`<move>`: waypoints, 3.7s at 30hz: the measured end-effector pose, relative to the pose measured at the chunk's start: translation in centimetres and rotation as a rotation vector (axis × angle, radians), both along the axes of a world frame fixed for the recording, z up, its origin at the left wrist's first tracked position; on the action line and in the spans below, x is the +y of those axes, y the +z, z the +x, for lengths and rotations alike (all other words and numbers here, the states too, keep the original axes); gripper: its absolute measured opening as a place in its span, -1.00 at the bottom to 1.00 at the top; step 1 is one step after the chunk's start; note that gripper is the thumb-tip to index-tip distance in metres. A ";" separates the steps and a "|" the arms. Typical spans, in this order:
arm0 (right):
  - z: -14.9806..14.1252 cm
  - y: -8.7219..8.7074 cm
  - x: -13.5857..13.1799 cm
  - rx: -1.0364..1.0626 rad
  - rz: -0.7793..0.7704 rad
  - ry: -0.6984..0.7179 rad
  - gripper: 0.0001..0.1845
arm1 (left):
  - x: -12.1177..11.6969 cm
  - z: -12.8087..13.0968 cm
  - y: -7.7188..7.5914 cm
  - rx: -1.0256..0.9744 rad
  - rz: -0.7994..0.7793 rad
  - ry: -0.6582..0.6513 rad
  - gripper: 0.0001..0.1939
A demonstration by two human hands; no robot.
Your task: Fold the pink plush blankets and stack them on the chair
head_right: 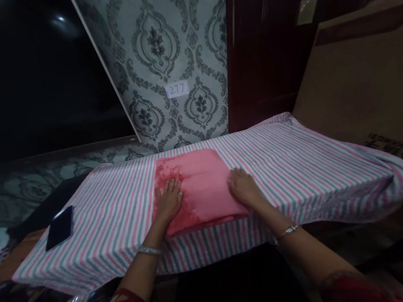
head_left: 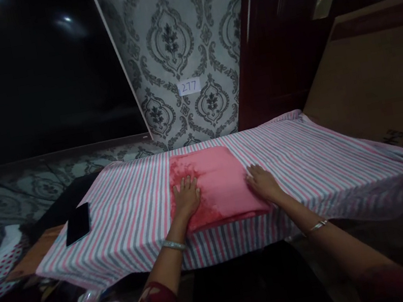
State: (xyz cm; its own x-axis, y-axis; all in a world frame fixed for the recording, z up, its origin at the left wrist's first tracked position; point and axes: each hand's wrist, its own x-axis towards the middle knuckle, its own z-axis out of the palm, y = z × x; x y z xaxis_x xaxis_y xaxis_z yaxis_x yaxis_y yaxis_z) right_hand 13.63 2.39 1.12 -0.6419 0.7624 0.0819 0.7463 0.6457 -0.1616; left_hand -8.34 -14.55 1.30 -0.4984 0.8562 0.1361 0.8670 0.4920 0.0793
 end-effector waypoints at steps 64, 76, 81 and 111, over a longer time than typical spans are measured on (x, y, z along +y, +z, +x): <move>-17.6 -0.3 4.9 0.140 0.052 0.233 -0.45 | 5.4 -15.1 4.9 -0.084 -0.090 0.348 -0.31; -9.8 2.6 -0.8 0.068 -0.074 0.283 -0.42 | -0.3 7.2 3.1 -0.104 0.032 -0.262 -0.34; -6.6 -1.2 -3.1 0.030 0.005 0.242 -0.40 | -1.0 8.2 0.1 -0.040 -0.057 -0.164 -0.28; 0.5 -3.2 -0.5 0.750 -0.515 -0.159 -0.39 | -7.6 -3.4 3.0 -1.641 0.696 0.474 -0.55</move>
